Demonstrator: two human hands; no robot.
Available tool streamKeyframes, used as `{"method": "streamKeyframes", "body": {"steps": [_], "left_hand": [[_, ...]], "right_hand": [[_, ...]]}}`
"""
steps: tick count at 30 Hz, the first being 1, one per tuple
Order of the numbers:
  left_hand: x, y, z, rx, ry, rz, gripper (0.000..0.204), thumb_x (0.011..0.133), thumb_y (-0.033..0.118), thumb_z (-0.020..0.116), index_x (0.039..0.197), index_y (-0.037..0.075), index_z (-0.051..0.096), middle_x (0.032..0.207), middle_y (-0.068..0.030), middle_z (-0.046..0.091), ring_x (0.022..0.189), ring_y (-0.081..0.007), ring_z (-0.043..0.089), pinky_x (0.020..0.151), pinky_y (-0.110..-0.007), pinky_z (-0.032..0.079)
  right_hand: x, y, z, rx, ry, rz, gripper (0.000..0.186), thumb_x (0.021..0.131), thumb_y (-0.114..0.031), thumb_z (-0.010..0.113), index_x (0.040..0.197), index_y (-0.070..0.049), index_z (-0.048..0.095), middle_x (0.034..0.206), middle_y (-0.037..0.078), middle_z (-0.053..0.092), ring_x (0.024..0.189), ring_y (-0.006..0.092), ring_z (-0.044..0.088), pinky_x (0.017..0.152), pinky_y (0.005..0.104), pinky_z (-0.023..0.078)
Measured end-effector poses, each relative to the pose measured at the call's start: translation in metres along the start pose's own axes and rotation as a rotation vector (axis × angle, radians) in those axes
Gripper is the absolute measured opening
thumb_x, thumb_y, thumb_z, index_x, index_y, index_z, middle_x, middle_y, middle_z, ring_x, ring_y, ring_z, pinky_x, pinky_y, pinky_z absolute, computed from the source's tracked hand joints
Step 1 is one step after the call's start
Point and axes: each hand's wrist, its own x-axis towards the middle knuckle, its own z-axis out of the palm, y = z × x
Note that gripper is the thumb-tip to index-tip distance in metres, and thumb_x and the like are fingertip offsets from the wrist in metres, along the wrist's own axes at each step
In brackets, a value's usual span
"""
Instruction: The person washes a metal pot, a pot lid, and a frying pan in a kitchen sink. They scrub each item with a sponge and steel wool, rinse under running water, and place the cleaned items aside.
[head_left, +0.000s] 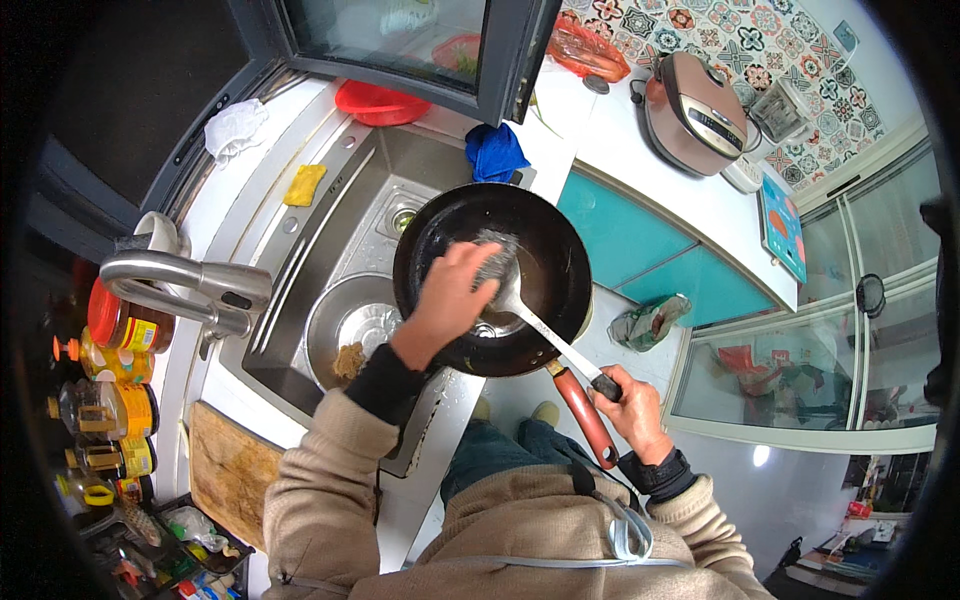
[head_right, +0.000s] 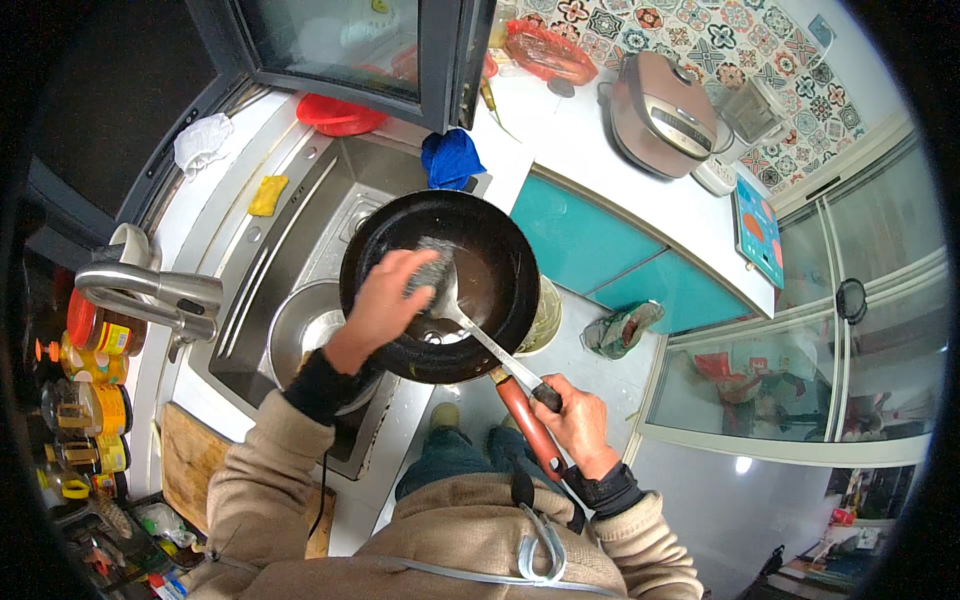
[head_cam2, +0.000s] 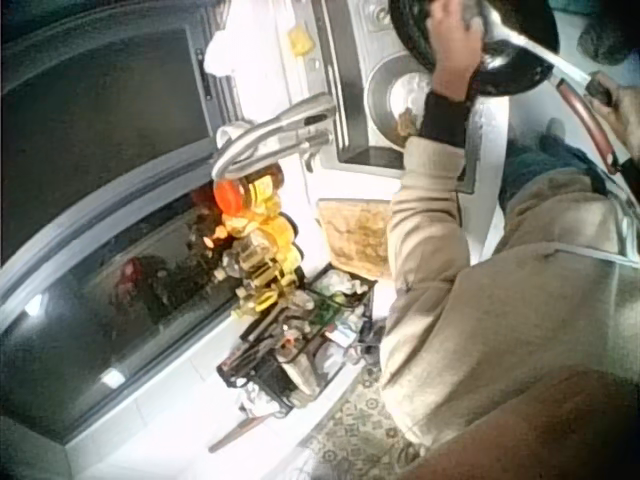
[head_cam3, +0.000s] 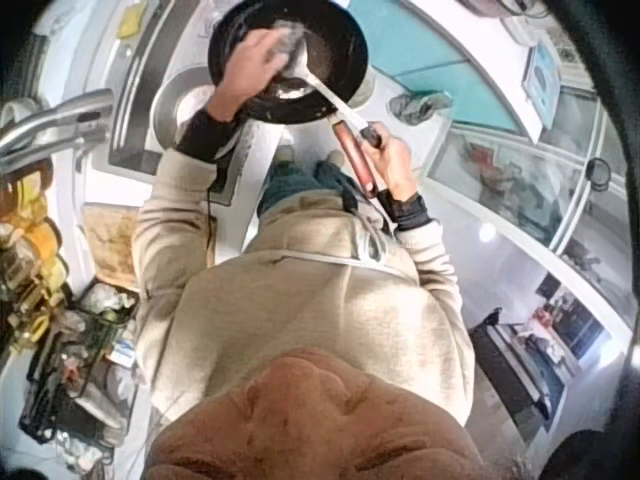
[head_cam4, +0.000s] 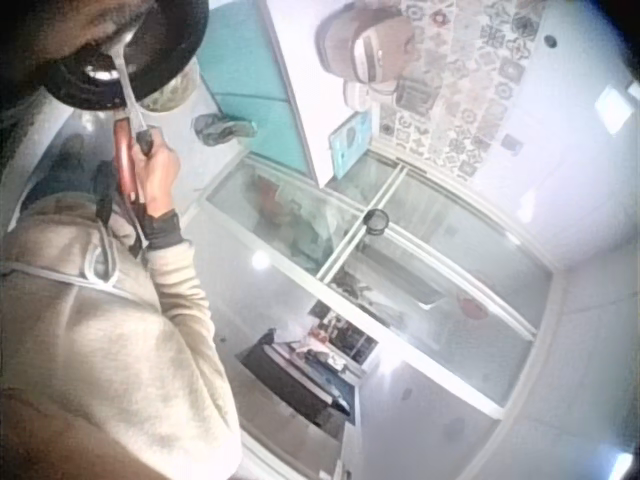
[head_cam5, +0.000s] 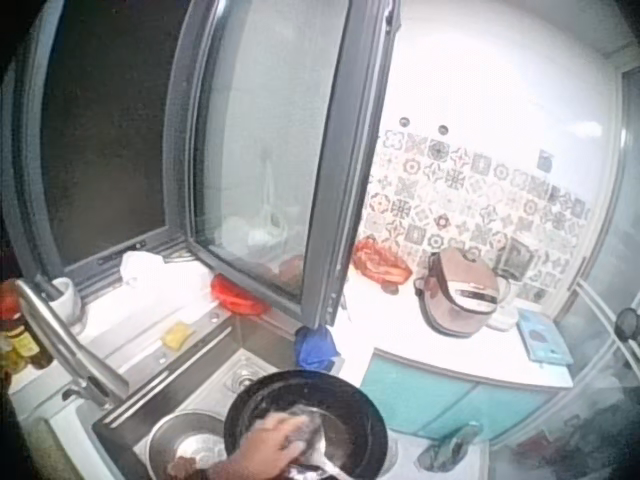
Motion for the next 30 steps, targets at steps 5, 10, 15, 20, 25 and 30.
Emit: {"method": "streamKeyframes", "body": {"steps": [5,10,15,20,25,30], "left_hand": [[0.035,0.006,0.037,0.075,-0.001,0.006,0.034,0.083,0.011,0.061,0.116,0.014,0.062,0.119,-0.0168,0.054,0.098,-0.0383,0.056,0.087,-0.043,0.046],[0.042,0.019,0.049,0.175,-0.128,0.101,0.034,0.081,0.013,0.063,0.115,0.016,0.062,0.12,-0.0151,0.054,0.096,-0.0374,0.058,0.083,-0.043,0.048],[0.038,0.017,0.051,0.031,0.018,-0.113,0.032,0.082,0.011,0.061,0.114,0.011,0.062,0.113,-0.0154,0.056,0.098,-0.0353,0.057,0.085,-0.04,0.047],[0.032,-0.001,0.06,0.076,-0.128,0.096,0.029,0.082,0.014,0.061,0.111,0.013,0.064,0.113,-0.0156,0.056,0.095,-0.0371,0.058,0.085,-0.045,0.046],[0.028,-0.043,0.058,0.379,-0.356,-0.196,0.035,0.077,0.01,0.066,0.112,0.014,0.065,0.112,-0.0174,0.056,0.1,-0.038,0.059,0.087,-0.045,0.048],[0.053,-0.065,0.062,0.555,-0.776,-0.015,0.034,0.076,0.009,0.068,0.11,0.011,0.064,0.116,-0.0208,0.055,0.106,-0.0394,0.058,0.09,-0.046,0.047]], "right_hand": [[-0.014,0.001,-0.008,-0.032,0.131,-0.013,0.018,0.074,-0.021,0.067,0.089,-0.014,0.063,0.062,0.011,0.06,0.058,0.0316,0.062,0.055,0.0384,0.049],[-0.022,0.003,-0.009,-0.06,0.221,0.017,0.015,0.074,-0.021,0.067,0.087,-0.014,0.064,0.063,0.01,0.061,0.059,0.0292,0.063,0.054,0.0363,0.048],[-0.024,0.005,-0.008,-0.011,0.2,0.062,0.017,0.074,-0.022,0.069,0.087,-0.014,0.064,0.062,0.01,0.06,0.058,0.0308,0.061,0.053,0.0365,0.047],[-0.019,0.013,-0.011,0.018,0.246,0.046,0.019,0.073,-0.023,0.07,0.088,-0.013,0.063,0.06,0.01,0.058,0.056,0.0304,0.061,0.053,0.0362,0.046],[-0.019,0.023,-0.017,0.115,0.231,0.127,0.018,0.074,-0.022,0.07,0.089,-0.012,0.064,0.059,0.01,0.057,0.054,0.0291,0.06,0.052,0.0352,0.046],[-0.016,0.028,-0.029,0.095,0.251,0.1,0.021,0.076,-0.017,0.071,0.093,-0.008,0.064,0.058,0.005,0.049,0.052,0.0123,0.046,0.053,0.0278,0.042]]}}
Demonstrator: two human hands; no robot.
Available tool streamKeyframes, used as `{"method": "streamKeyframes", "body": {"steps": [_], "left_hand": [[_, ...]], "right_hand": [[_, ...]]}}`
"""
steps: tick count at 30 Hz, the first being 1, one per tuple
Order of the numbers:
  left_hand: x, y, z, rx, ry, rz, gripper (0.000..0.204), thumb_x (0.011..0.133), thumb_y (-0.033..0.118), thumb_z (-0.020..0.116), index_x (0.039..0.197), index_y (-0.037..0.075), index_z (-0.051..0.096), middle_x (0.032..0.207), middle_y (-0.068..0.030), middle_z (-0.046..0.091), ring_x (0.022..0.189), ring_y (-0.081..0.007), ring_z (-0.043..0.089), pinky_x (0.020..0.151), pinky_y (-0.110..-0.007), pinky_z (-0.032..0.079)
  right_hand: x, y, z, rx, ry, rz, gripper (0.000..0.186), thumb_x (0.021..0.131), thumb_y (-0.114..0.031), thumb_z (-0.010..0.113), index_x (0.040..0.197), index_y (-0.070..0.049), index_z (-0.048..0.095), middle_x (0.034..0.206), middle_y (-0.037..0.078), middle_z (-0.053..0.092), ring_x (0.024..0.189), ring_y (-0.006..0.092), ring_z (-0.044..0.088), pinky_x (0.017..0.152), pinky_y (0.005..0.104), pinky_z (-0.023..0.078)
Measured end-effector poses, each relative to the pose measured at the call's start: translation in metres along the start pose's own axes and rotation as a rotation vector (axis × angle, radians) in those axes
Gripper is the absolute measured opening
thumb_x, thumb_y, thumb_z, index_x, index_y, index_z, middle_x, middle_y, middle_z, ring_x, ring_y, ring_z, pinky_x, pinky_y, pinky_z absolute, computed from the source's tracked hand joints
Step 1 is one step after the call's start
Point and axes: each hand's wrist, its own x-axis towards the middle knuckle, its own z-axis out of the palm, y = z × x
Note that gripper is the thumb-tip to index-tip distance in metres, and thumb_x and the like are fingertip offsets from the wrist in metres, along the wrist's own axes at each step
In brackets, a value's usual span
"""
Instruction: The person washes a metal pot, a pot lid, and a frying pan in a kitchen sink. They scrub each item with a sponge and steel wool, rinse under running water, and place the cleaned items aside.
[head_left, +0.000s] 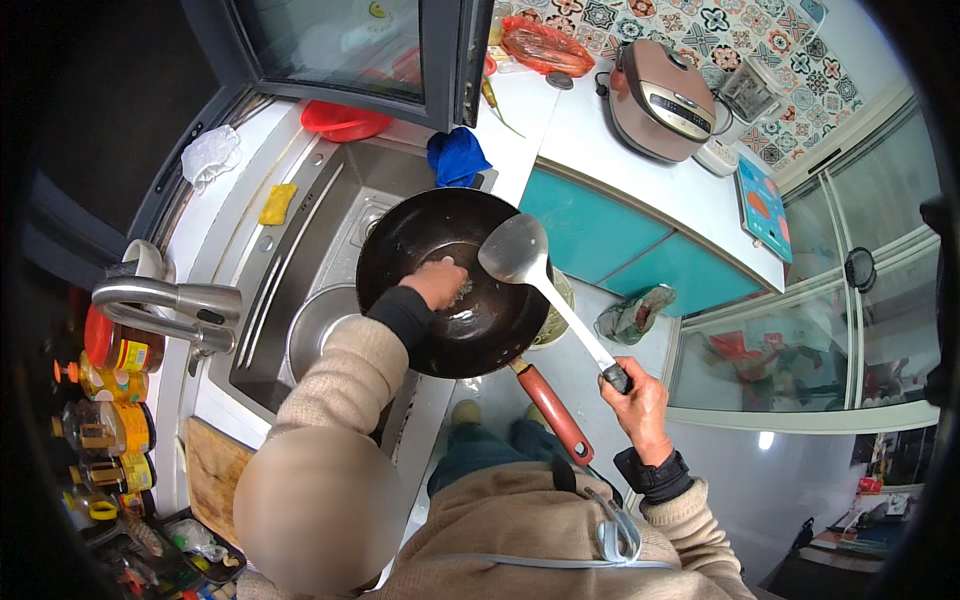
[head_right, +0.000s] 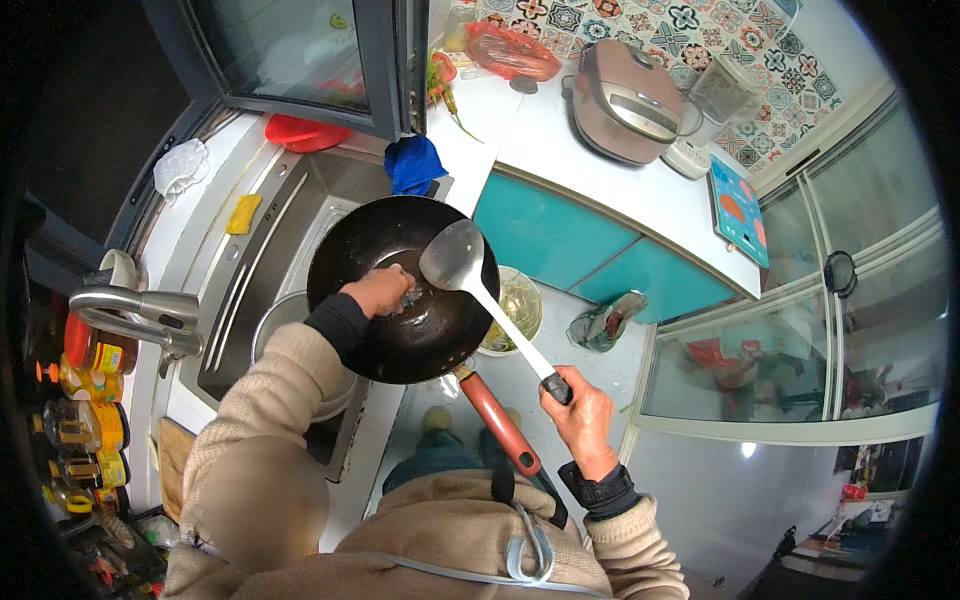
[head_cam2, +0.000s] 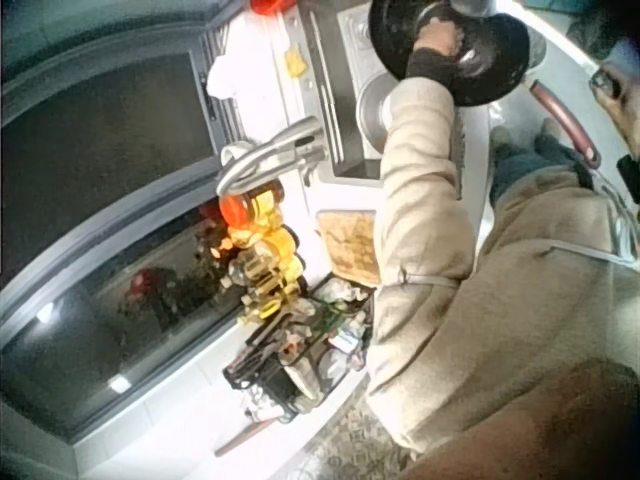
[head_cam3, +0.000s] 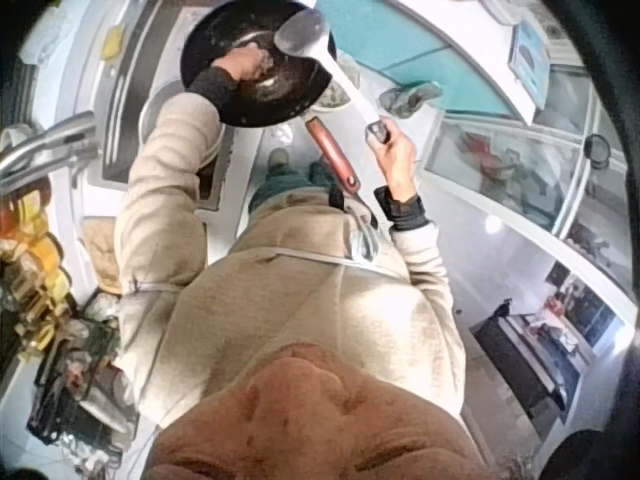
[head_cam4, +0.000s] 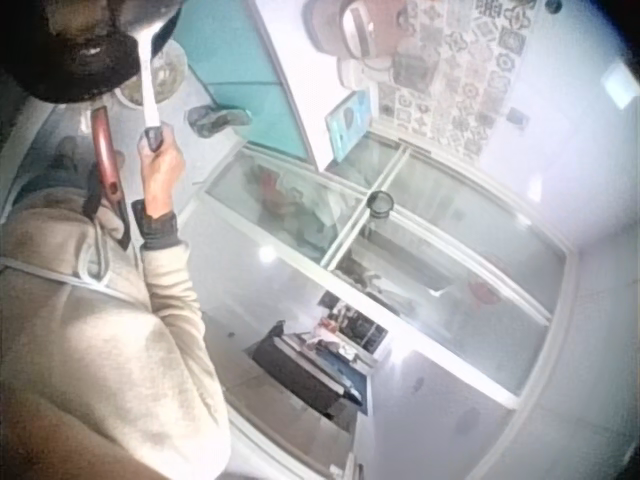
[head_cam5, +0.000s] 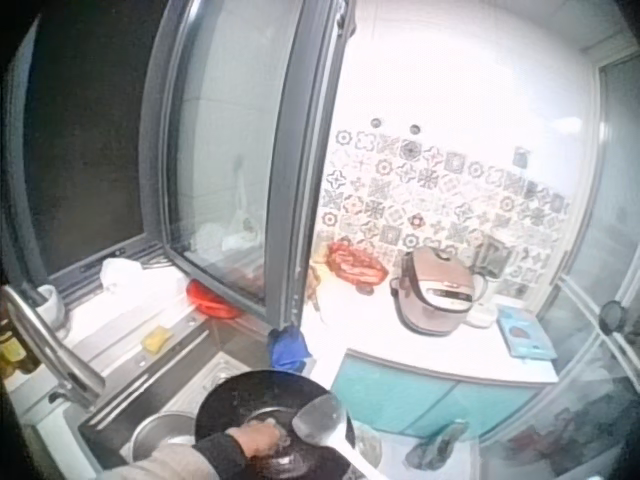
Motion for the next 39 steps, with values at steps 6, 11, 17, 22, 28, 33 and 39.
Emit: {"method": "streamKeyframes", "body": {"steps": [6,11,17,22,28,33,39], "left_hand": [[-0.01,0.0,-0.047,-0.489,0.504,-0.079,0.039,0.082,0.014,0.065,0.119,0.014,0.053,0.116,-0.0171,0.054,0.105,-0.0361,0.055,0.089,-0.041,0.045],[-0.021,0.047,-0.046,-0.442,0.685,0.087,0.038,0.084,0.015,0.057,0.121,0.015,0.054,0.123,-0.0142,0.05,0.103,-0.0383,0.054,0.093,-0.043,0.042],[-0.023,0.062,-0.029,-0.338,0.52,0.083,0.035,0.083,0.013,0.057,0.119,0.011,0.058,0.122,-0.0125,0.05,0.098,-0.037,0.054,0.089,-0.045,0.043],[-0.022,0.069,-0.03,-0.37,0.535,0.101,0.037,0.084,0.01,0.057,0.121,0.013,0.058,0.123,-0.0121,0.05,0.099,-0.0367,0.054,0.087,-0.043,0.041],[-0.004,0.027,-0.011,-0.32,0.531,-0.091,0.037,0.083,0.01,0.062,0.119,0.01,0.059,0.12,-0.0149,0.054,0.105,-0.0357,0.056,0.09,-0.042,0.046],[0.016,-0.02,-0.003,-0.079,0.0,-0.047,0.039,0.079,0.013,0.064,0.117,0.015,0.061,0.124,-0.018,0.051,0.109,-0.0398,0.056,0.095,-0.043,0.045],[-0.028,0.031,-0.038,-0.469,0.658,-0.052,0.035,0.084,0.014,0.059,0.118,0.009,0.054,0.114,-0.0164,0.055,0.103,-0.0364,0.056,0.09,-0.042,0.045]], "right_hand": [[-0.001,-0.008,0.003,-0.061,-0.011,0.014,0.018,0.074,-0.019,0.069,0.09,-0.012,0.064,0.06,0.009,0.057,0.055,0.0263,0.058,0.053,0.0338,0.046],[0.0,-0.012,0.016,-0.125,-0.01,-0.135,0.017,0.073,-0.019,0.068,0.089,-0.014,0.064,0.062,0.01,0.06,0.058,0.0307,0.061,0.053,0.0363,0.047],[-0.004,-0.016,0.026,-0.075,-0.073,-0.101,0.015,0.073,-0.019,0.068,0.087,-0.014,0.065,0.06,0.01,0.059,0.056,0.0299,0.061,0.052,0.0365,0.047],[-0.006,-0.013,0.026,-0.077,-0.095,-0.01,0.017,0.073,-0.021,0.068,0.088,-0.013,0.065,0.061,0.011,0.06,0.058,0.0305,0.062,0.054,0.0363,0.047],[-0.002,-0.008,0.018,-0.006,-0.101,0.069,0.02,0.073,-0.022,0.069,0.092,-0.015,0.066,0.063,0.011,0.06,0.058,0.0309,0.061,0.055,0.0366,0.047],[0.0,-0.006,0.0,-0.059,-0.092,0.063,0.021,0.074,-0.022,0.069,0.093,-0.015,0.066,0.061,0.01,0.059,0.058,0.0311,0.06,0.054,0.037,0.046],[0.007,-0.02,0.001,-0.142,-0.102,0.006,0.024,0.075,-0.024,0.068,0.096,-0.015,0.065,0.067,0.012,0.063,0.065,0.0324,0.063,0.058,0.0398,0.048]]}}
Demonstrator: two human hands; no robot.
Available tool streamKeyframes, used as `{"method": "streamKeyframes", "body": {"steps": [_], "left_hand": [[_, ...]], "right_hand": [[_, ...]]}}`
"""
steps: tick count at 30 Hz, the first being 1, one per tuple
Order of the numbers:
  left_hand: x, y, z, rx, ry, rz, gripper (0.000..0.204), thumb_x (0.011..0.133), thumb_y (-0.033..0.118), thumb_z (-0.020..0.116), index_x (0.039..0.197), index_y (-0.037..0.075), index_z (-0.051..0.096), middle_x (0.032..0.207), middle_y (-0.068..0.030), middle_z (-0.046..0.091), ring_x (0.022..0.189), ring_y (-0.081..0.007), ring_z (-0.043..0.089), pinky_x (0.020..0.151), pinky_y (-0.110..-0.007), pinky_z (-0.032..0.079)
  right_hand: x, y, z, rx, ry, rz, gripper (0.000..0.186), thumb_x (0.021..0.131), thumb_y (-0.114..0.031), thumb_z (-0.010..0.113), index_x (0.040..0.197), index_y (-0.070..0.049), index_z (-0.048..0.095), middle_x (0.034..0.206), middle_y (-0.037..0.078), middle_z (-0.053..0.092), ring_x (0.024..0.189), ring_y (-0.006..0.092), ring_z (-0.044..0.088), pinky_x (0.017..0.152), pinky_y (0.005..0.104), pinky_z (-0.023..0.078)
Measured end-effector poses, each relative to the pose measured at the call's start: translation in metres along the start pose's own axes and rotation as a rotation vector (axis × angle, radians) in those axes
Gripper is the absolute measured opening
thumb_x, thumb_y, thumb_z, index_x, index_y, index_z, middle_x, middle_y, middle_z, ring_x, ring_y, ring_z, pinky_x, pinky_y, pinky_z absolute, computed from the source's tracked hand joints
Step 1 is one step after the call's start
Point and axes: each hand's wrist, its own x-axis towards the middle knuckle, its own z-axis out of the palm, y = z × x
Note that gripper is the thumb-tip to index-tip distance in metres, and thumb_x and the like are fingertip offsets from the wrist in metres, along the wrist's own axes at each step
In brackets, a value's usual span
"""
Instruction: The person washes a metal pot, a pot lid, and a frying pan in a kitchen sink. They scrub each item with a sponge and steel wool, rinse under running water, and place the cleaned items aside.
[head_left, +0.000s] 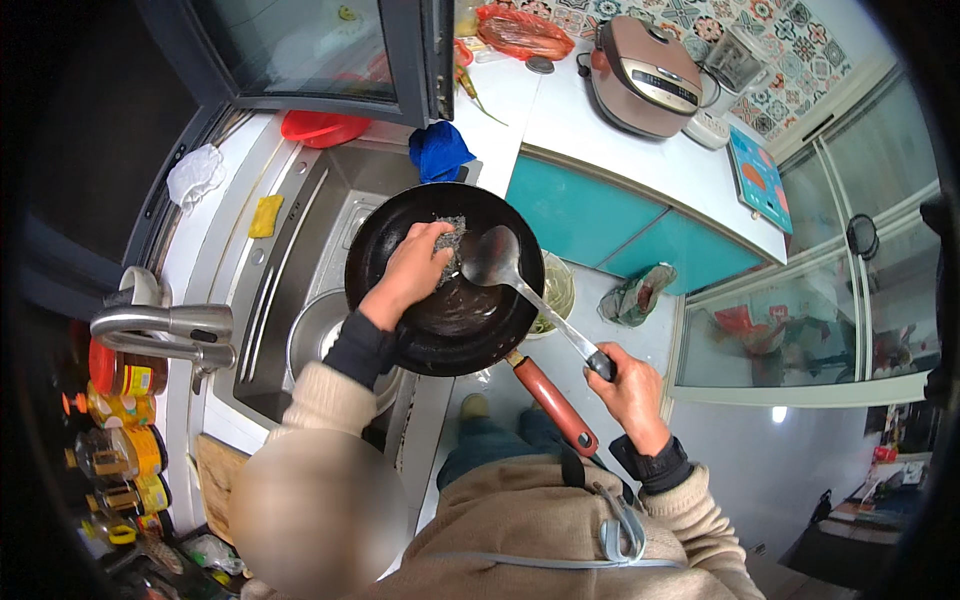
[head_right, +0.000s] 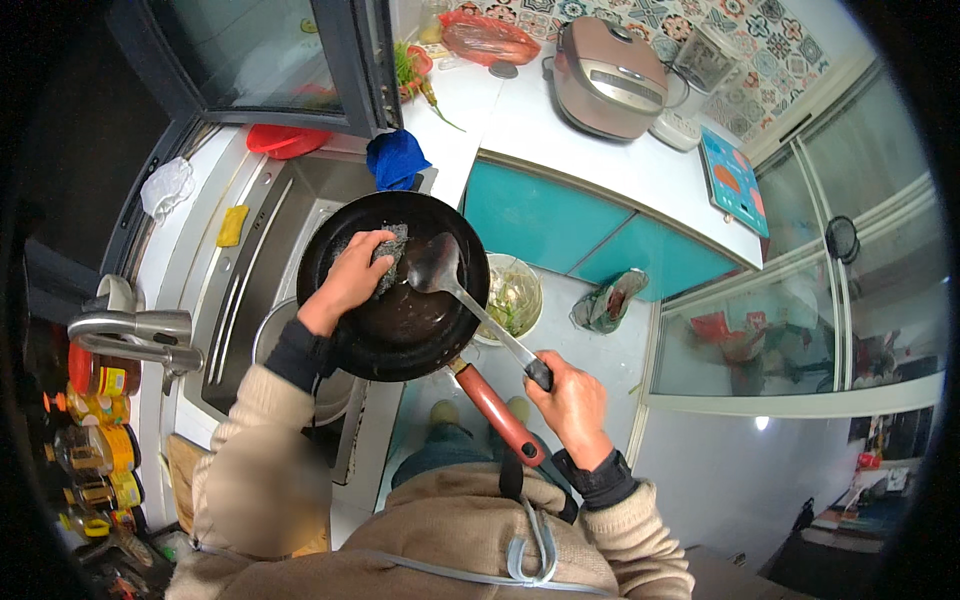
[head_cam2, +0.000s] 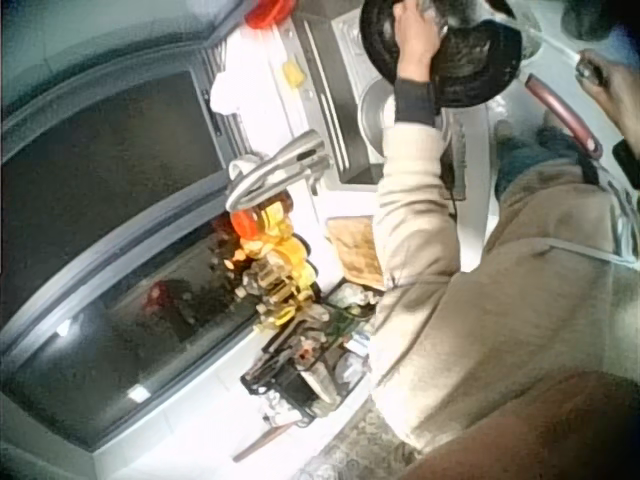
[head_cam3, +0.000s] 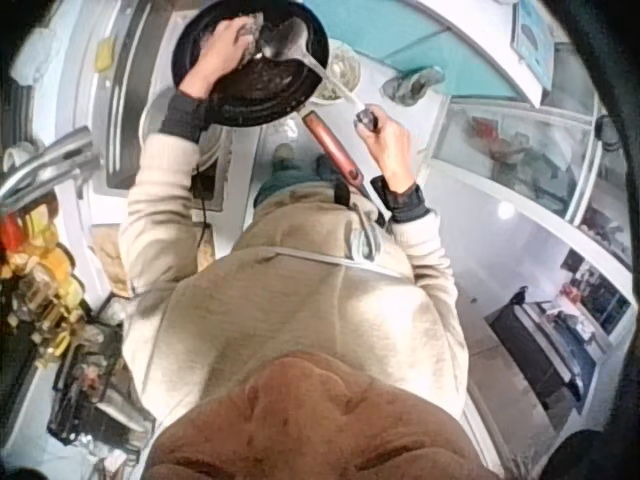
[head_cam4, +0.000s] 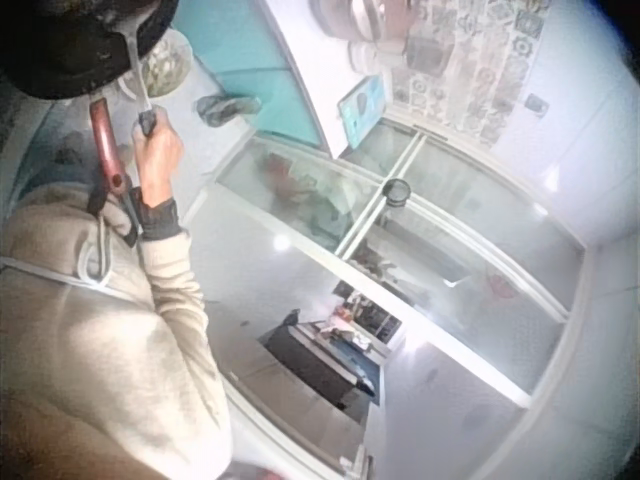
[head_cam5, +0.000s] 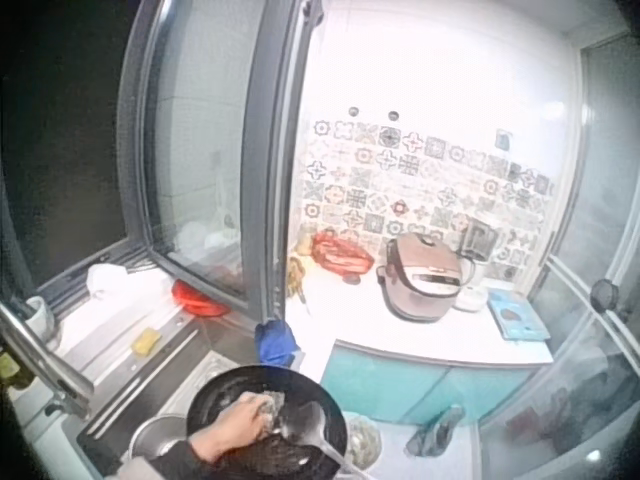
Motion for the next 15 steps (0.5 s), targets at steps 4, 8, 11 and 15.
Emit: {"method": "streamKeyframes", "body": {"steps": [4,8,11,15], "left_hand": [[-0.026,0.012,0.016,0.166,0.056,0.271,0.037,0.082,0.008,0.058,0.119,0.004,0.054,0.119,-0.0157,0.051,0.103,-0.0405,0.052,0.091,-0.044,0.042],[-0.048,0.017,0.034,0.224,0.232,0.256,0.037,0.082,0.004,0.058,0.118,0.004,0.054,0.121,-0.015,0.051,0.105,-0.0343,0.05,0.093,-0.043,0.04],[-0.076,0.056,0.048,0.198,0.161,0.261,0.036,0.081,0.001,0.053,0.117,0.003,0.054,0.12,-0.0137,0.052,0.103,-0.0372,0.047,0.091,-0.043,0.042],[-0.082,0.068,0.028,0.253,-0.062,0.426,0.039,0.08,0.002,0.053,0.119,0.001,0.053,0.123,-0.0139,0.052,0.105,-0.0396,0.048,0.093,-0.044,0.042]], "right_hand": [[0.014,-0.022,0.011,0.014,-0.037,-0.068,0.026,0.074,-0.024,0.067,0.097,-0.013,0.064,0.071,0.014,0.064,0.069,0.0344,0.063,0.061,0.042,0.048],[0.024,-0.04,0.017,0.01,-0.102,-0.058,0.027,0.075,-0.023,0.066,0.099,-0.011,0.063,0.077,0.015,0.066,0.074,0.0359,0.063,0.066,0.0445,0.049],[0.032,-0.05,0.026,0.009,-0.124,-0.059,0.027,0.076,-0.025,0.067,0.099,-0.012,0.063,0.075,0.016,0.066,0.074,0.0358,0.064,0.067,0.0441,0.049],[0.031,-0.051,0.031,0.052,-0.136,-0.013,0.028,0.076,-0.028,0.068,0.099,-0.012,0.064,0.073,0.015,0.066,0.073,0.0349,0.064,0.066,0.0435,0.049]]}}
